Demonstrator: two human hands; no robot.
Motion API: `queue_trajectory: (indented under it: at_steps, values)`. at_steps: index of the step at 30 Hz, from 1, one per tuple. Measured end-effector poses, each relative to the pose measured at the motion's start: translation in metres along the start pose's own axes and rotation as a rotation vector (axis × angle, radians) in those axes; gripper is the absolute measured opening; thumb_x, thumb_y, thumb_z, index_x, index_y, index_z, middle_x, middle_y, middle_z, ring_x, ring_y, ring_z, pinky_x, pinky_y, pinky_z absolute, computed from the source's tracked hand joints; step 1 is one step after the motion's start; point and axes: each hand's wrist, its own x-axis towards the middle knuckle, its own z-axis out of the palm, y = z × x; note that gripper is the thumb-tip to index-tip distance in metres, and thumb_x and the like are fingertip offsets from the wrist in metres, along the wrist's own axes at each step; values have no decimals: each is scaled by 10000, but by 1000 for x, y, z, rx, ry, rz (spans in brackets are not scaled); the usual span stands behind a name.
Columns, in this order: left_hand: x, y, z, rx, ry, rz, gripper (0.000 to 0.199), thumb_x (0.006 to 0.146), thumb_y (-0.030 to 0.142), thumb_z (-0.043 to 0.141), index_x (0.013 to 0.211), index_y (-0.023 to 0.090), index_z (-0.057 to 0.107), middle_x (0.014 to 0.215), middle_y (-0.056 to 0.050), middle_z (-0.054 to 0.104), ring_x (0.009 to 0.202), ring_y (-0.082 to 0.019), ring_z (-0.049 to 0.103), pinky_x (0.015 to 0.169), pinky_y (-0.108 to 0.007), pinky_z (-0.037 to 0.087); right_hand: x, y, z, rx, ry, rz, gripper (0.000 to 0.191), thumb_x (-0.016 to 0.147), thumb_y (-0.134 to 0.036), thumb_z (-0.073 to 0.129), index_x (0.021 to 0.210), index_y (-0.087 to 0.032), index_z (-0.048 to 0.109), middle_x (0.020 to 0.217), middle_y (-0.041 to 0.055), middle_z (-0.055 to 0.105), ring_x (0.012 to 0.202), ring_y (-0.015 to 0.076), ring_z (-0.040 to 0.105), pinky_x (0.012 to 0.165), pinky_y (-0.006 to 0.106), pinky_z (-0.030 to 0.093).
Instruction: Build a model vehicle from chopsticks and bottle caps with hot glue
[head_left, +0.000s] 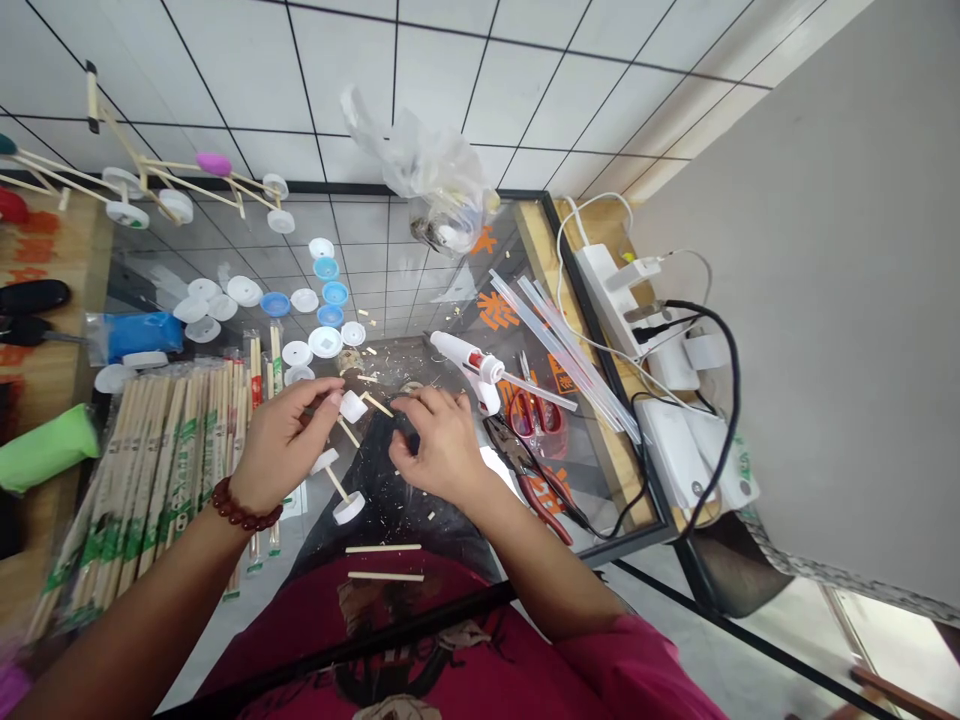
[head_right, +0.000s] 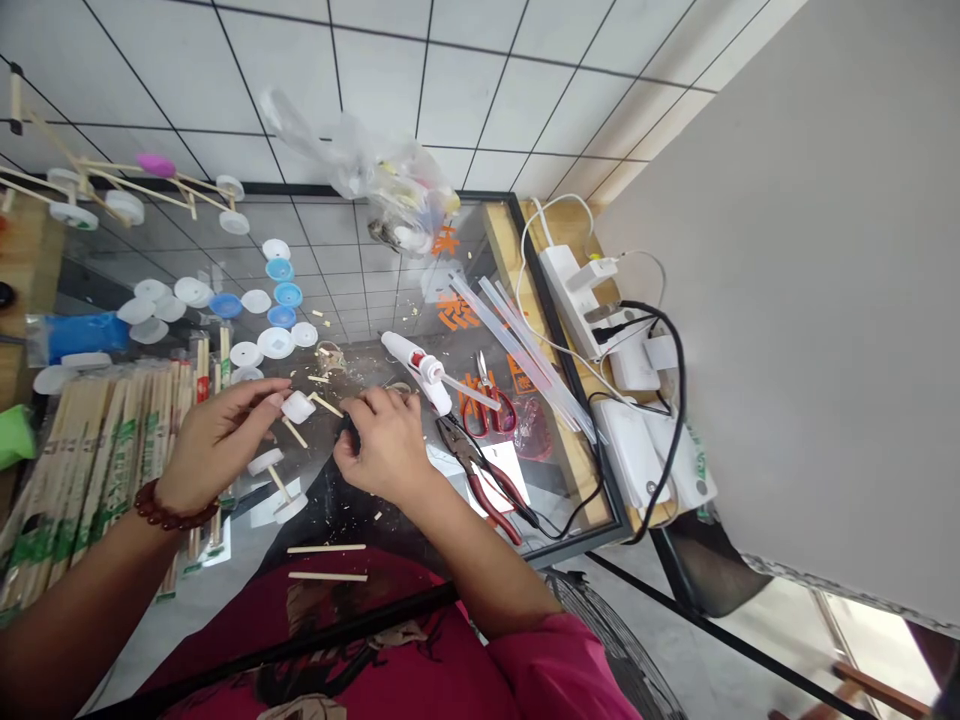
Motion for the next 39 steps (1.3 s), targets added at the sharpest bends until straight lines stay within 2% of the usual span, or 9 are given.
queue_trajectory:
  at_steps: [3,6,10,17,28,35,39]
  values:
    - [1,0,0,-28,-12,2,467,904,553,577,1168,209,750,1099,-74,773,830,-210,709,719,-333,601,1,-6,5,20,34,34,505,829,-441,685,1264,-190,635,1180,120,698,1093,310,618,942,448,394]
    - [1,0,2,-3,-3,24,459,831,540,683,1139,206,752,997,-59,765,810,-204,702,713,-325,595,3,-12,13,13,68,63,675,784,-579,737,1294,-161,592,1193,143,683,1093,328,615,987,483,390]
    - [1,-4,6,79,29,88,424,802,508,720,1109,218,754,893,-31,730,712,-175,676,667,-317,578,4,-15,19,-14,72,61,765,752,-637,764,1308,-150,569,1221,162,672,1100,341,604,1017,509,377]
    - [2,-6,8,110,45,159,336,834,465,696,1053,217,754,898,-30,717,741,-169,677,657,-298,565,3,-13,20,-42,59,26,630,797,-588,723,1253,-167,613,1200,147,661,1097,326,591,1000,495,379]
    - [1,-5,7,94,45,135,330,833,456,708,1056,218,757,911,-27,715,737,-162,677,649,-285,562,-1,-11,11,-19,-16,35,523,816,-514,722,1224,-195,652,1209,128,659,1116,320,576,954,470,374]
    - [1,-5,7,87,44,163,313,838,443,702,1053,221,752,918,-28,717,733,-163,669,646,-291,570,0,-7,10,-21,-7,13,335,908,-372,626,1199,-212,658,1196,113,662,1105,291,581,900,427,365]
    - [1,-5,8,87,41,169,319,844,443,690,1068,223,749,960,-37,726,744,-163,671,643,-291,575,0,-6,10,-17,-3,7,292,921,-326,595,1185,-218,654,1192,105,656,1105,284,580,894,421,362]
